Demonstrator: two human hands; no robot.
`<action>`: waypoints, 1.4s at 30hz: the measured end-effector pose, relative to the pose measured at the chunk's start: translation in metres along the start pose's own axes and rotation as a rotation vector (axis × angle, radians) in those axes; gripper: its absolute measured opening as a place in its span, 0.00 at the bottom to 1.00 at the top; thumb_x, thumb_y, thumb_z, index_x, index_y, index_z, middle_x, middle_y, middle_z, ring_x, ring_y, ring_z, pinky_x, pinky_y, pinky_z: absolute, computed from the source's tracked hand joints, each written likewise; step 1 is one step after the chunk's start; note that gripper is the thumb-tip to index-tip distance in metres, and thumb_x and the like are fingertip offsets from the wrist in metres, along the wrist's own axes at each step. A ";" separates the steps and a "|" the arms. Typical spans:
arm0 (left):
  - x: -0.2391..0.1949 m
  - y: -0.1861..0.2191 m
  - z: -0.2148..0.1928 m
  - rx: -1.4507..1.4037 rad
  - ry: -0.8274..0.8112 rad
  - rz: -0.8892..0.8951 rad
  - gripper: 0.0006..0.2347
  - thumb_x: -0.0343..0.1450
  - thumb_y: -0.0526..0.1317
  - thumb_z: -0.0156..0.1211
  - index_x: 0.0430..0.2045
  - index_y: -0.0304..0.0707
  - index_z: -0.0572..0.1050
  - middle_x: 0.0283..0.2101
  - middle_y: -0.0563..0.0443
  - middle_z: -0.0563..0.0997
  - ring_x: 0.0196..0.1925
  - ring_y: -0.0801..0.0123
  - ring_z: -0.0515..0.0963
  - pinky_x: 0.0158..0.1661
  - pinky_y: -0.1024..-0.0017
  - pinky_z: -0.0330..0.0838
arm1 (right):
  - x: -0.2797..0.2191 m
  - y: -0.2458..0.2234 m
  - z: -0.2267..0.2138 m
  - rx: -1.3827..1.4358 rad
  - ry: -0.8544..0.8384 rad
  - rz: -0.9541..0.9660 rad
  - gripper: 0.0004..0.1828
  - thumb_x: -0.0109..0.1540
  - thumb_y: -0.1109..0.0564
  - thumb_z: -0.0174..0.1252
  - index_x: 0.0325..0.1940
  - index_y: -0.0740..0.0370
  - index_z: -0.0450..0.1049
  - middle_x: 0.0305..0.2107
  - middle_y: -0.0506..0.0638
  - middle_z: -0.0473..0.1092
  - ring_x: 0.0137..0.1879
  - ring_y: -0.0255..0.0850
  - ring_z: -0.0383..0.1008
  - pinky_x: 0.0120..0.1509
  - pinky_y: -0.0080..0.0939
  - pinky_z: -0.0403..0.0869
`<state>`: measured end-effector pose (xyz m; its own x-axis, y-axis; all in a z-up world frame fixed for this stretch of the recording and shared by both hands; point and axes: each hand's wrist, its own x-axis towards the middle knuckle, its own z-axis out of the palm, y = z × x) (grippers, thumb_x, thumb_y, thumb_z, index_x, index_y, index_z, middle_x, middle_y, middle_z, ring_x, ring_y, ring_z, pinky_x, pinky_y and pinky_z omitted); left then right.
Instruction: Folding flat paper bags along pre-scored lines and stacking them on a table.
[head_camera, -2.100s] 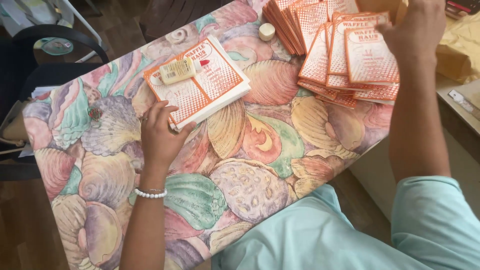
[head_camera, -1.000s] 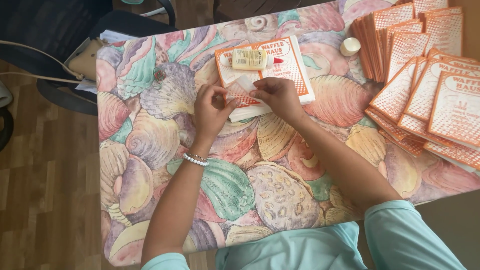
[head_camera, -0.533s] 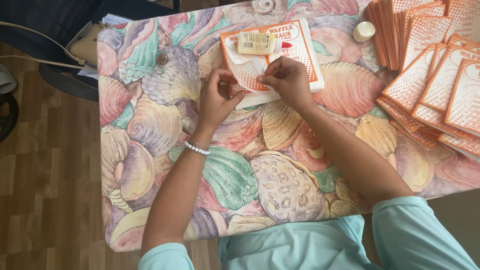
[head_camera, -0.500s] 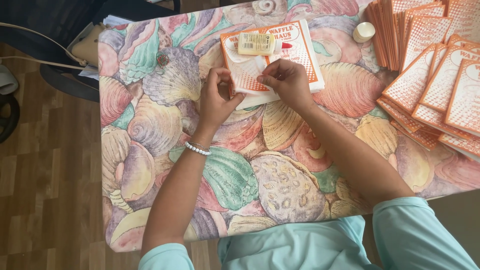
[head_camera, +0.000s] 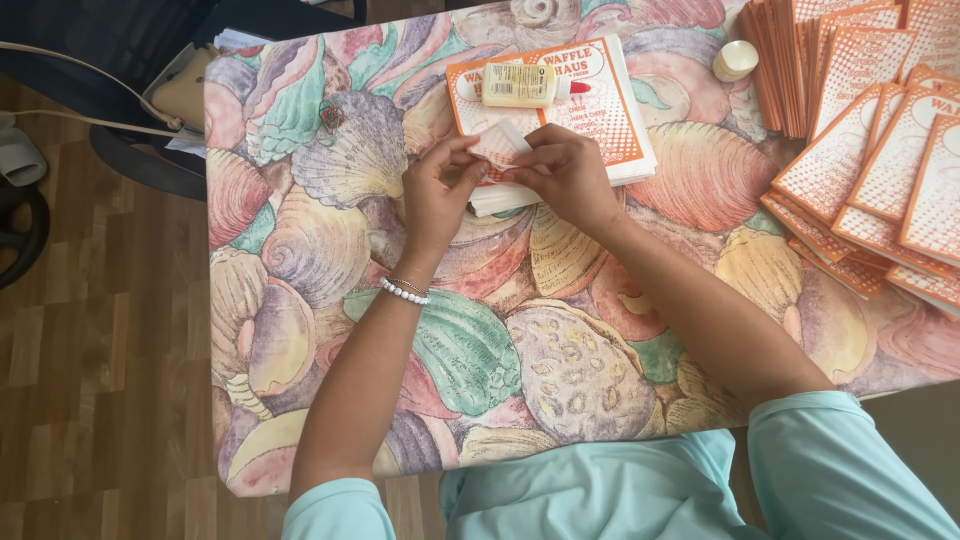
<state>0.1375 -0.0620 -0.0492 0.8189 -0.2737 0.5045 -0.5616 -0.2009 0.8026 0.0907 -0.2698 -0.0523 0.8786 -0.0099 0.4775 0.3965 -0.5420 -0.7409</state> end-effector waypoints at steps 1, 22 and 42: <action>-0.001 -0.002 -0.001 0.001 0.001 -0.001 0.11 0.70 0.44 0.71 0.45 0.50 0.82 0.31 0.54 0.86 0.46 0.61 0.82 0.55 0.65 0.67 | 0.000 0.000 0.000 0.001 -0.001 0.000 0.07 0.58 0.61 0.74 0.39 0.63 0.85 0.38 0.55 0.76 0.35 0.42 0.71 0.35 0.39 0.70; 0.001 0.000 -0.005 0.076 -0.091 0.090 0.03 0.67 0.41 0.74 0.27 0.47 0.83 0.27 0.54 0.78 0.37 0.60 0.79 0.48 0.65 0.69 | 0.002 0.001 -0.003 0.133 0.062 0.311 0.13 0.56 0.54 0.78 0.36 0.62 0.83 0.27 0.46 0.70 0.30 0.29 0.63 0.34 0.29 0.65; 0.060 0.005 -0.013 0.438 -0.445 0.149 0.05 0.67 0.41 0.71 0.30 0.43 0.86 0.39 0.59 0.84 0.40 0.63 0.80 0.51 0.56 0.67 | 0.070 -0.010 -0.049 -0.582 -0.234 -0.158 0.40 0.64 0.43 0.66 0.76 0.53 0.61 0.68 0.59 0.63 0.71 0.61 0.63 0.66 0.64 0.69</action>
<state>0.1853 -0.0673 -0.0110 0.6534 -0.6739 0.3448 -0.7393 -0.4702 0.4820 0.1350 -0.3065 0.0117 0.8823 0.2556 0.3953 0.3748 -0.8894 -0.2615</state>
